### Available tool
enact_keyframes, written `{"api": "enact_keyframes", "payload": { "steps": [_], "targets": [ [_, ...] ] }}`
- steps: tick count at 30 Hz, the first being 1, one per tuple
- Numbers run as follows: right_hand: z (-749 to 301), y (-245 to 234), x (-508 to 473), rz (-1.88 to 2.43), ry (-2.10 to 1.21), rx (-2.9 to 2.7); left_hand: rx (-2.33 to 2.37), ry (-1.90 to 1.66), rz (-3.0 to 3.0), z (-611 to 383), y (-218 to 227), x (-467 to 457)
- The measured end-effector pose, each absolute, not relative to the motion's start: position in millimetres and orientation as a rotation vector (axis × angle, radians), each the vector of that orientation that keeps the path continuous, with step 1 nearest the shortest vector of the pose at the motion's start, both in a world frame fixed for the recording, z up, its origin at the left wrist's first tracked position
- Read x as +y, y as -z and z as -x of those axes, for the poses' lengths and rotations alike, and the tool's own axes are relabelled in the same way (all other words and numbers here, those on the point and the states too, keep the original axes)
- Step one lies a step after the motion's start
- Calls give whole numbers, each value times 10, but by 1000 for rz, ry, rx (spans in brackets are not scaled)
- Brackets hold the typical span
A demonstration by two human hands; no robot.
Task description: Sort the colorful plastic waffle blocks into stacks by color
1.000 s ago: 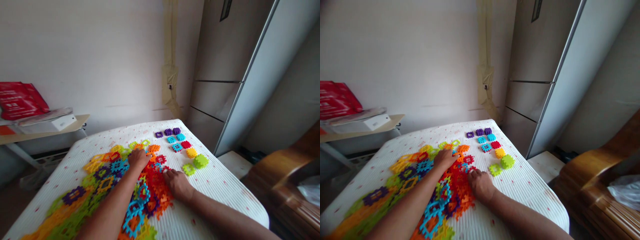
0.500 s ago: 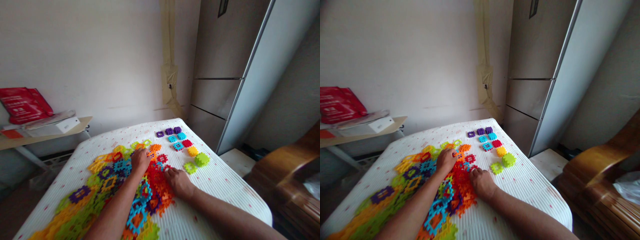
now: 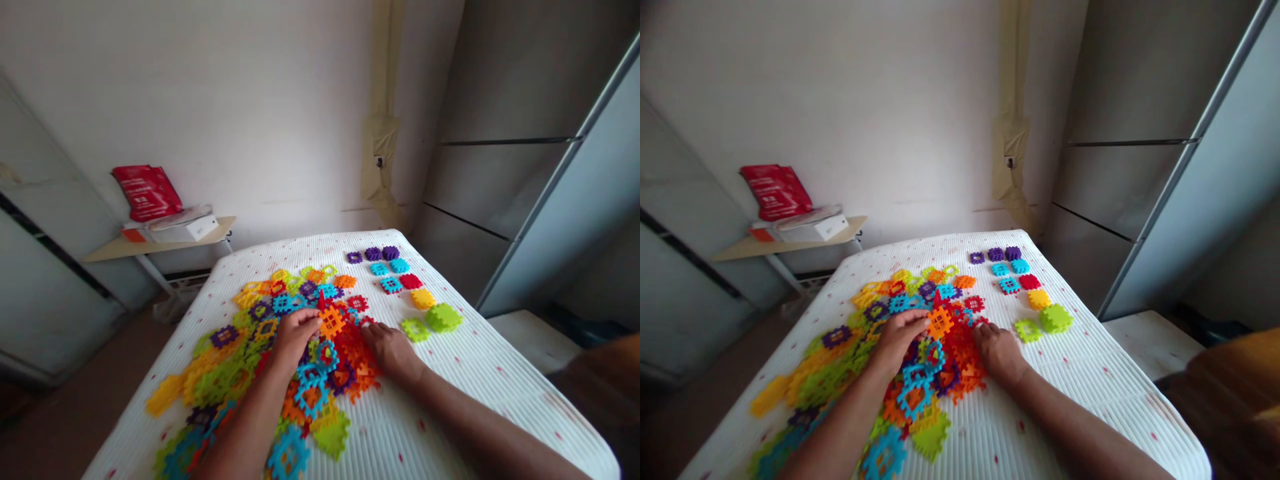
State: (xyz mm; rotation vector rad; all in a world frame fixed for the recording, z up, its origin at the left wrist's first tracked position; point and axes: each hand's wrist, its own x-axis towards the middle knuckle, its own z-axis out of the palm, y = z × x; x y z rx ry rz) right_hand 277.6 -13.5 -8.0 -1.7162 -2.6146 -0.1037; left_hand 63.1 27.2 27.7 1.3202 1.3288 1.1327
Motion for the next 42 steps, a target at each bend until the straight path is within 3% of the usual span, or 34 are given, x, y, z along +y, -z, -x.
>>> {"api": "enact_keyframes", "payload": {
  "steps": [12,20,26,33,42],
  "targets": [
    [-2830,168,-126,1705,15,-2439,1468,-1292,-1184,-243,-218,-257],
    [-2823,63,-206,1265,-172,-2016,1290,-1294,-1166,-374,-114,-306],
    [-2447,-150,-374,945,-118,-2322,1198,-1222,-1181,-409,-105,-335],
    [-2260,-236,-352,1065,81,-2520,1157,-1149,-1185,-398,-66,-334],
    [-2408,-516,-339,1176,52,-2721,1201,-1154,-1259,-481,-107,-364]
  ]
}}
